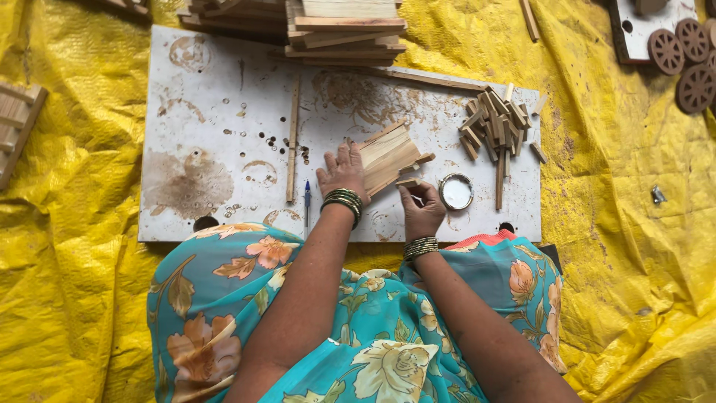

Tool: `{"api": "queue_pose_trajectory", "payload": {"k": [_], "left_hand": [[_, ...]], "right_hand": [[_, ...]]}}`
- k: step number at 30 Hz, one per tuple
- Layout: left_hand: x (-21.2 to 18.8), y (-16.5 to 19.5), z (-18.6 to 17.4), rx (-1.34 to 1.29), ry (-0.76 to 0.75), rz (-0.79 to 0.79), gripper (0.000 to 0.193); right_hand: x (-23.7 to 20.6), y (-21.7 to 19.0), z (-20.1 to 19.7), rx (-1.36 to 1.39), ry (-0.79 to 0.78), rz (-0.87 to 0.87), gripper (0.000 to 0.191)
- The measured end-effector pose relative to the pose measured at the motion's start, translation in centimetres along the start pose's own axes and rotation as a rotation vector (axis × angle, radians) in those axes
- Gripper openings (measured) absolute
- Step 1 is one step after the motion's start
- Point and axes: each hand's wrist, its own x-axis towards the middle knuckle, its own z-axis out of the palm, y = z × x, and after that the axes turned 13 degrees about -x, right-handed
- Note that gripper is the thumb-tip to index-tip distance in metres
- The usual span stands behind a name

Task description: The person sits on the floor and assembles a small wooden rack, picking wooden pegs one at a time, dipping them into a small container of glue, and pressing them into holes on a wooden base. They rotate the base to reach different sides and stack the finished piece with others.

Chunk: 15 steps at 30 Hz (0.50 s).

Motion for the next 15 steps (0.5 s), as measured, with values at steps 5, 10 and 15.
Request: {"api": "queue_pose_trajectory", "payload": {"k": [5, 10, 15], "left_hand": [[-0.5, 0.7, -0.3, 0.077, 0.027, -0.008, 0.104], [-0.8, 0.8, -0.5, 0.093, 0.054, -0.006, 0.093], [-0.6, 0.9, -0.2, 0.123, 0.075, -0.004, 0.092]], "right_hand": [[0.3, -0.1, -0.3, -0.087, -0.014, -0.061, 0.019], [0.1, -0.6, 0.2, -0.113, -0.047, -0.107, 0.020], [0.0, -1.3, 0.5, -0.234, -0.059, -0.174, 0.023]]}}
